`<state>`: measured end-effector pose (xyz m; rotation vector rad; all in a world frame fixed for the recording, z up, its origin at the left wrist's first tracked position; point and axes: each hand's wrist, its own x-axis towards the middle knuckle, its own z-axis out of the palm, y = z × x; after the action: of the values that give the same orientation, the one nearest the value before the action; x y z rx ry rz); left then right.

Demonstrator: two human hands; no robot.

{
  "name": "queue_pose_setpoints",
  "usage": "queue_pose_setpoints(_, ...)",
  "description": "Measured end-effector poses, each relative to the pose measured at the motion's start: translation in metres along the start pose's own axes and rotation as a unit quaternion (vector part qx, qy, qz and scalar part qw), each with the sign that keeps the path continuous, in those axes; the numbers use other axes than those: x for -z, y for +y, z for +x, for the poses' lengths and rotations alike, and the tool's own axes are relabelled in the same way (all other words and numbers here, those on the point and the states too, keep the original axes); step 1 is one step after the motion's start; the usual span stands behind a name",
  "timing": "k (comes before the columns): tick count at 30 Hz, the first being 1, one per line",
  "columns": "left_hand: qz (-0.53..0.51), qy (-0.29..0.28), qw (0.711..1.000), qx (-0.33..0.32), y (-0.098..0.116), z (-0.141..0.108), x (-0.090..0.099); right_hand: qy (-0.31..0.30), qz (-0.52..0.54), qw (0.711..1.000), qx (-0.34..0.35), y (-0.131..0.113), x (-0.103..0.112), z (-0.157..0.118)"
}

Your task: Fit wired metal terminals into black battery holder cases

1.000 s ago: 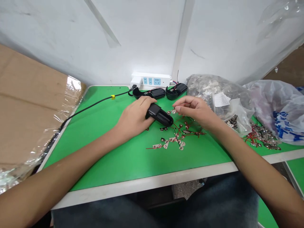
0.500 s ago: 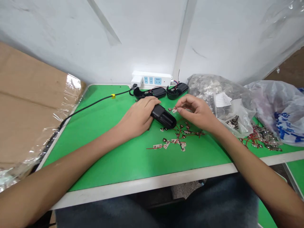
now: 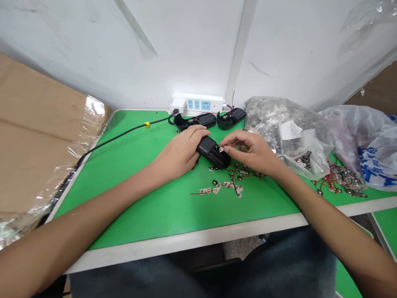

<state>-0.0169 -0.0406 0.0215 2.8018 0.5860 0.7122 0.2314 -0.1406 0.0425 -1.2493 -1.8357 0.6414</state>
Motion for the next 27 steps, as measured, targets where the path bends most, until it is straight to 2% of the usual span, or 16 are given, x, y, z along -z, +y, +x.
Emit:
queue_pose_setpoints(6,-0.015,-0.001,1.000,0.005,-0.0017,0.0012,-0.0023,0.005,-0.002,1.000,0.003,0.0013,0.0000,0.0003)
queue_pose_setpoints(14,-0.019,-0.009,1.000,-0.006,-0.0024,0.0016,-0.0026,0.038,0.080,0.995,-0.037,-0.0004,-0.0010,0.0018)
queue_pose_setpoints(27,0.002,-0.031,1.000,0.003,0.0014,0.0006,0.0008,0.087,0.121,0.987,-0.065,-0.0024,0.0019,0.0034)
